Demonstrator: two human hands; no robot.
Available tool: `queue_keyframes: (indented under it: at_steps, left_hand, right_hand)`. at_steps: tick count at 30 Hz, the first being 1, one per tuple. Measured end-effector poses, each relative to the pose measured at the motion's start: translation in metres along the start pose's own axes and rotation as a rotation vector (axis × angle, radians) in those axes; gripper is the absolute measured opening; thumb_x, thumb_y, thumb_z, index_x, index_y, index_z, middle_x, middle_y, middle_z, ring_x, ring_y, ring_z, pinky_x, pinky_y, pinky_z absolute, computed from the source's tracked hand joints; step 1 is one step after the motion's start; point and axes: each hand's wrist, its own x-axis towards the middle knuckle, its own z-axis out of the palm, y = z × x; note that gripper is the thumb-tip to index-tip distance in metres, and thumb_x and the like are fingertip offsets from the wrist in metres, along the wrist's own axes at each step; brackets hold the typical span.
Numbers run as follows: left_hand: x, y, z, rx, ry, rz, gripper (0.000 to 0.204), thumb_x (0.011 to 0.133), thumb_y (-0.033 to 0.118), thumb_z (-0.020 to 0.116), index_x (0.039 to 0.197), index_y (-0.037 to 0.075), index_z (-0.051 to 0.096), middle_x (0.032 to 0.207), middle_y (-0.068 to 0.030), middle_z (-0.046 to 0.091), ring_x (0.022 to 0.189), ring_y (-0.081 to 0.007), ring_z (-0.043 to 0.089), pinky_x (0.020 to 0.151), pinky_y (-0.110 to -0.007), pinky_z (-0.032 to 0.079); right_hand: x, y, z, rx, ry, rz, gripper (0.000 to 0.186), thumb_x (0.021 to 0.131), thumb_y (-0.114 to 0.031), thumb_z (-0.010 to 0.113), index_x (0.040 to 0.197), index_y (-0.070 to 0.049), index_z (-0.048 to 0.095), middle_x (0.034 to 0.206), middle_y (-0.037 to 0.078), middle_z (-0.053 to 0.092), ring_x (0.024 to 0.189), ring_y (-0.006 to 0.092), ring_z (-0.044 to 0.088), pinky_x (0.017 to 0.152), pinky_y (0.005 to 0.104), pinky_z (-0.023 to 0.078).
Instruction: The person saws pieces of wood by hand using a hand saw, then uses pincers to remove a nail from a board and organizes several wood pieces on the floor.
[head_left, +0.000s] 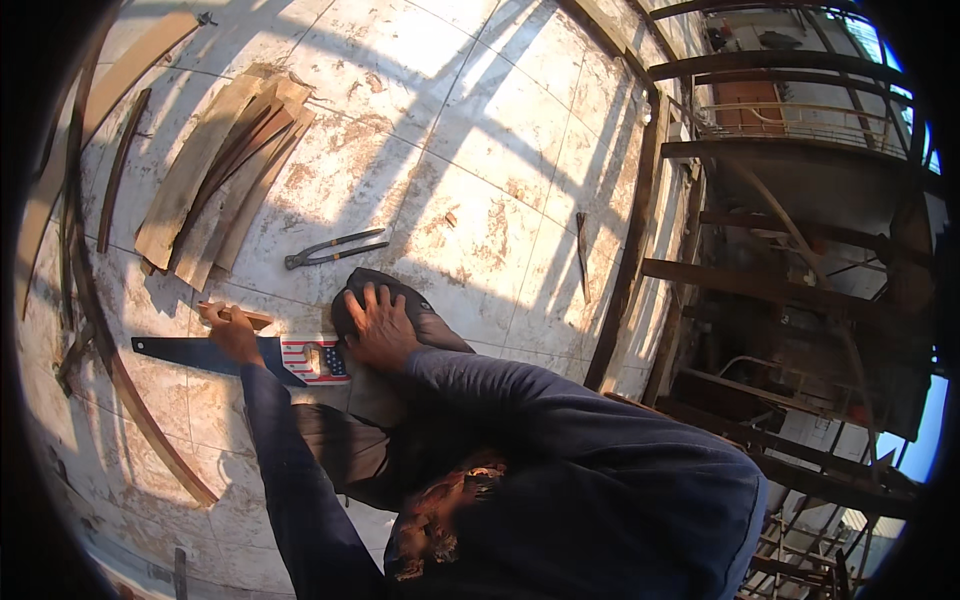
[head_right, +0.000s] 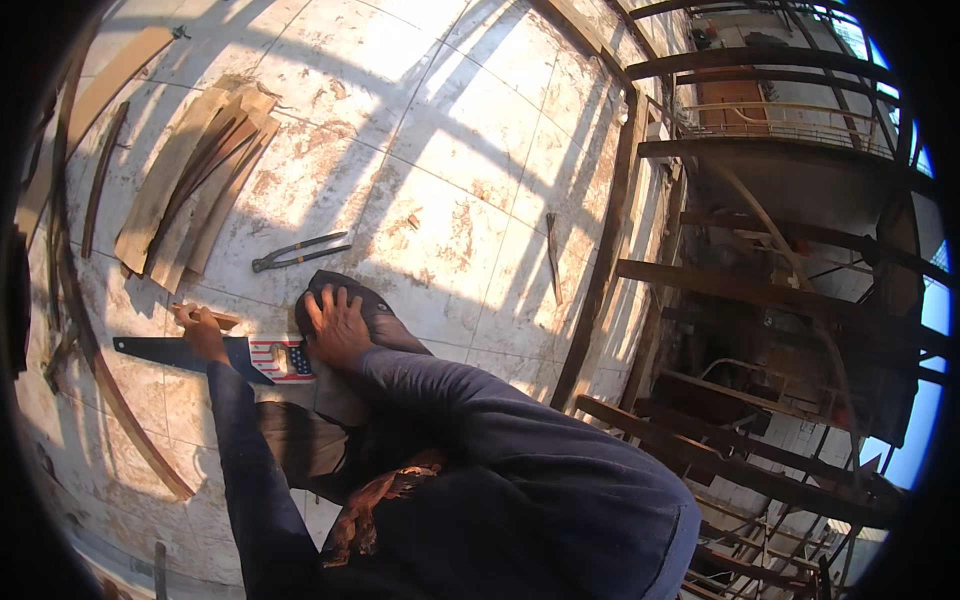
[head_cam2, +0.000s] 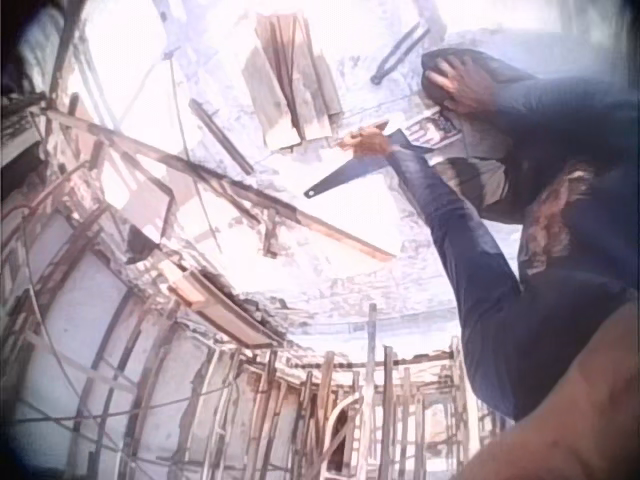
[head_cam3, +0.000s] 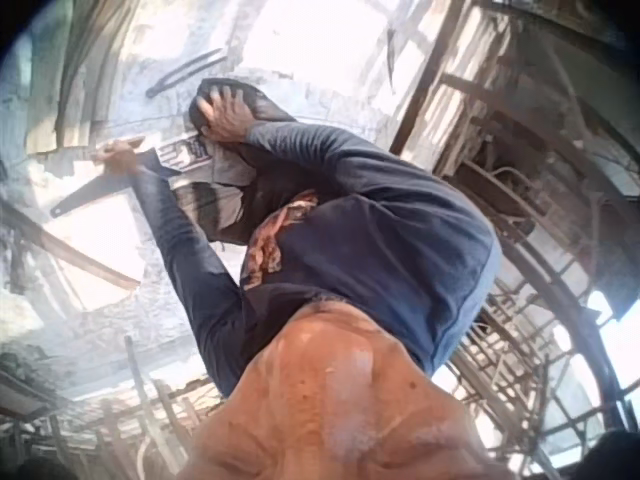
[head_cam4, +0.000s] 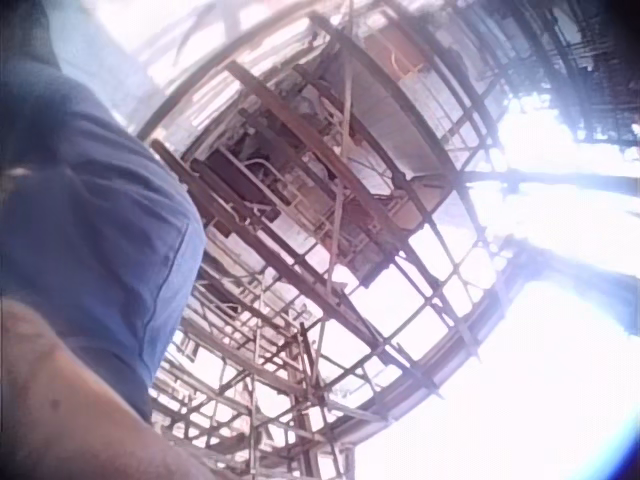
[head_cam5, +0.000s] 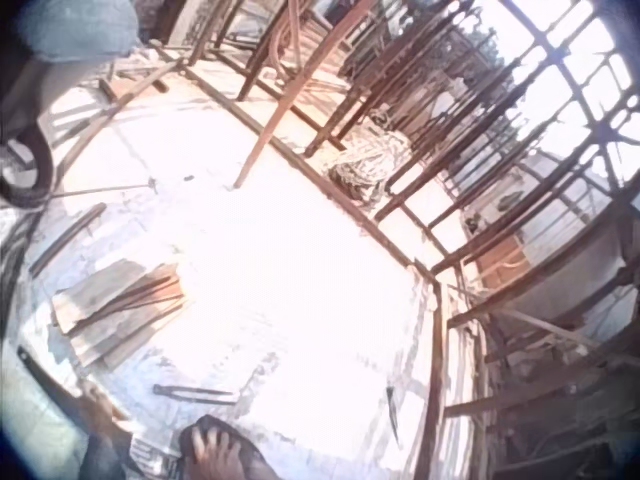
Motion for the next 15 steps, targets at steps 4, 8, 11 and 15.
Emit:
queue_keyframes:
  at_steps: [4,8,11,15]
  left_hand:
    - [-0.062,0.027,-0.042,-1.013,-0.397,-0.469,0.072,0.081,0.010,0.057,0.149,0.018,0.033,0.094,-0.0082,0.057,0.073,-0.0190,0.061,0.062,-0.034,0.053]
    - [-0.109,-0.014,-0.090,-1.315,-0.534,-0.788,0.057,0.083,0.015,0.062,0.138,0.017,0.050,0.118,-0.0110,0.060,0.105,-0.0276,0.060,0.083,-0.044,0.052]
    - [-0.068,-0.075,-0.186,-1.336,-0.257,-0.446,0.058,0.090,0.018,0.061,0.144,0.017,0.041,0.131,-0.0151,0.054,0.119,-0.0306,0.055,0.098,-0.047,0.046]
    - [-0.042,-0.114,-0.378,-1.282,0.573,-0.244,0.079,0.092,0.045,0.060,0.153,0.013,0.022,0.157,-0.0192,0.017,0.134,-0.0409,0.037,0.108,-0.051,0.035]
  right_hand:
    - [0.000,-0.001,0.003,-0.013,0.019,-0.002,0.079,0.080,-0.049,0.066,0.143,-0.011,0.040,0.134,0.023,0.045,0.121,0.0397,0.046,0.088,0.0538,0.041]
    - [-0.004,0.003,0.008,-0.038,0.013,-0.041,0.082,0.081,-0.056,0.062,0.146,-0.013,0.039,0.139,0.024,0.042,0.121,0.0388,0.046,0.091,0.0555,0.041]
    - [-0.007,0.006,0.009,-0.010,0.050,-0.051,0.082,0.079,-0.056,0.065,0.144,-0.013,0.041,0.139,0.024,0.042,0.122,0.0401,0.046,0.093,0.0575,0.040]
    - [-0.013,0.010,0.003,0.043,-0.015,-0.028,0.081,0.079,-0.055,0.066,0.143,-0.014,0.039,0.136,0.022,0.045,0.123,0.0421,0.047,0.099,0.0595,0.039]
